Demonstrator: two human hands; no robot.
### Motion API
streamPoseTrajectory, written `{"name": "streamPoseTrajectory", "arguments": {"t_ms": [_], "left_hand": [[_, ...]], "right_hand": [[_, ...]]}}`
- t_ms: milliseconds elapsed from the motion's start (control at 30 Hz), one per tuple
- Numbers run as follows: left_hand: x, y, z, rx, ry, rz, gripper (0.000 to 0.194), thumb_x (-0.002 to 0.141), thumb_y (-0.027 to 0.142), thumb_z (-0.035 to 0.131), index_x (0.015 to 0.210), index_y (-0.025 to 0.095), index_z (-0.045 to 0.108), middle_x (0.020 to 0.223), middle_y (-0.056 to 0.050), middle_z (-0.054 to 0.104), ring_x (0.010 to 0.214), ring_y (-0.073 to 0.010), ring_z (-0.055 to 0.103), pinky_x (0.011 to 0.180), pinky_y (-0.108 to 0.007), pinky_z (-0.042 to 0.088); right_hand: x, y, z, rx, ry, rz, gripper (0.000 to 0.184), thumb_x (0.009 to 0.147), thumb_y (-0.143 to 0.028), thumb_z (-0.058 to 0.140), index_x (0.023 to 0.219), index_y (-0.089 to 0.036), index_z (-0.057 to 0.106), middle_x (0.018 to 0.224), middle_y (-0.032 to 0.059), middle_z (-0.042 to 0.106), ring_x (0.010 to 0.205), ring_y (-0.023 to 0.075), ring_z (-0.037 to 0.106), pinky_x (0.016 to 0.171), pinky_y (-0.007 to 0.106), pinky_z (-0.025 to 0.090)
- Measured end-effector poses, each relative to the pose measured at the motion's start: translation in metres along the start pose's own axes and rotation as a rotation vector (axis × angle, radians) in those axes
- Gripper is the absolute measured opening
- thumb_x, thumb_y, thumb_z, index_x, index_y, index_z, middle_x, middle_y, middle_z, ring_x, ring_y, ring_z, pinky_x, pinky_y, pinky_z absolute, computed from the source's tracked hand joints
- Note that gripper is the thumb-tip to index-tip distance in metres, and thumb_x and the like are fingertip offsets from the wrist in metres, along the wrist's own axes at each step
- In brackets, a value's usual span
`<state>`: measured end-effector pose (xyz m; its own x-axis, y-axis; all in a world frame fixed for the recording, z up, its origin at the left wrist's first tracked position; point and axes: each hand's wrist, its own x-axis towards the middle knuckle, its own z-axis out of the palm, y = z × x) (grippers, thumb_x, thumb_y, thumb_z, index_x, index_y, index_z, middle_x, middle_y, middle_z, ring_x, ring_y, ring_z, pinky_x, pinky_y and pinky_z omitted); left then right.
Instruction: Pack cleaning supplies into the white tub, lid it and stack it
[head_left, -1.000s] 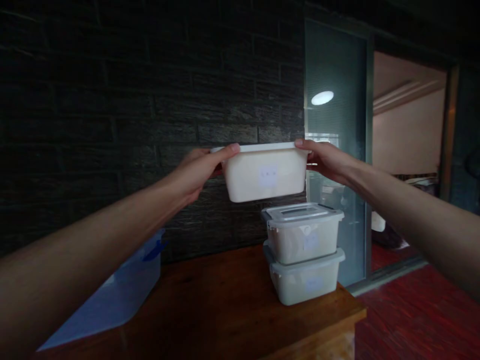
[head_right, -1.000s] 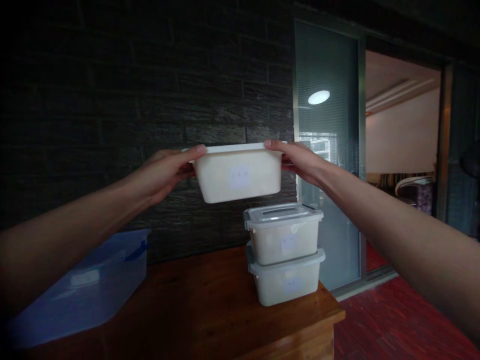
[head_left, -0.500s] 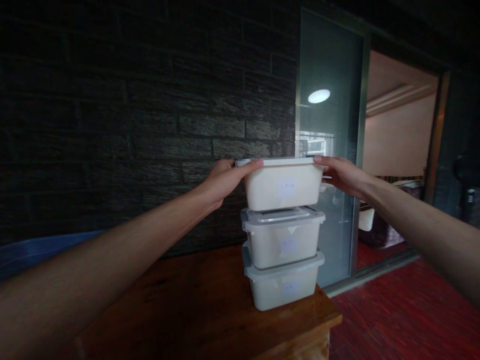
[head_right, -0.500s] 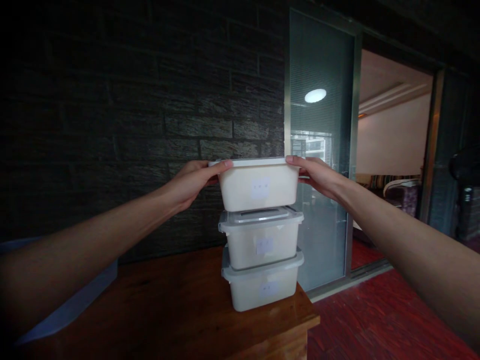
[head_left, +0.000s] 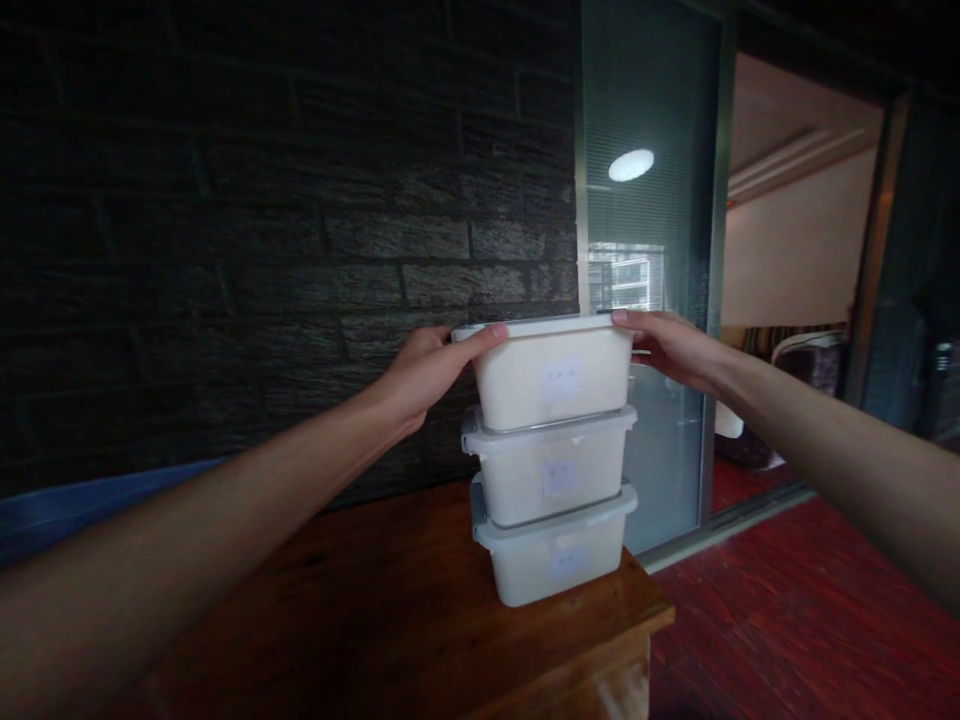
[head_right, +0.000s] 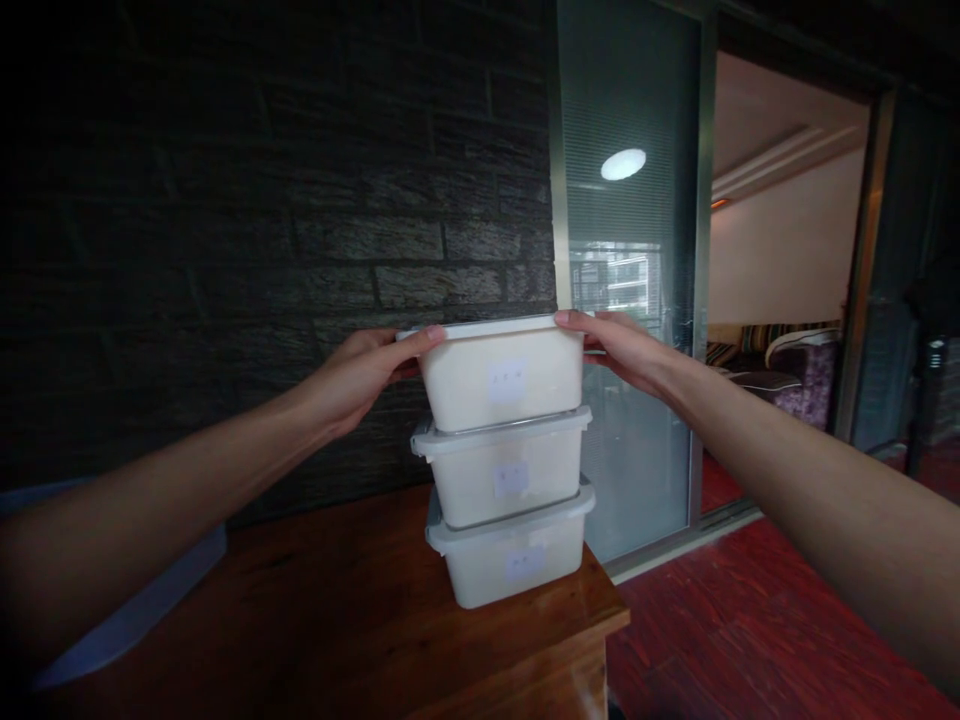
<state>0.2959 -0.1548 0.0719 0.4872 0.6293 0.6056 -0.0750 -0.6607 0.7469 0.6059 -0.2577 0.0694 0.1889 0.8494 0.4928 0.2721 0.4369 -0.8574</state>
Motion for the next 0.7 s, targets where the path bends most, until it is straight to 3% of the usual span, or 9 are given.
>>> {"name": "streamPoseTrajectory", "arguments": {"t_ms": [467, 700], "left_hand": [[-0.004, -0.002, -0.003, 0.040, -0.015, -0.033, 0.054, 0.080, 0.063, 0.075, 0.104, 0.015, 0.079, 0.117, -0.015, 0.077, 0.111, -0.0313, 0.071, 0.099, -0.041, 0.053], [-0.006, -0.001, 0.001, 0.093, -0.002, 0.019, 0.056, 0.084, 0.063, 0.070, 0.118, 0.020, 0.076, 0.123, -0.011, 0.076, 0.110, -0.0292, 0.070, 0.097, -0.038, 0.052]], "right_hand": [[0.003, 0.014, 0.004, 0.027, -0.024, 0.029, 0.034, 0.085, -0.055, 0.076, 0.100, -0.025, 0.078, 0.119, 0.0055, 0.076, 0.118, 0.0297, 0.064, 0.113, 0.046, 0.041], [0.003, 0.015, 0.003, 0.026, -0.031, 0.070, 0.035, 0.084, -0.058, 0.074, 0.101, -0.027, 0.077, 0.119, 0.0037, 0.075, 0.119, 0.0289, 0.064, 0.104, 0.041, 0.048]]}}
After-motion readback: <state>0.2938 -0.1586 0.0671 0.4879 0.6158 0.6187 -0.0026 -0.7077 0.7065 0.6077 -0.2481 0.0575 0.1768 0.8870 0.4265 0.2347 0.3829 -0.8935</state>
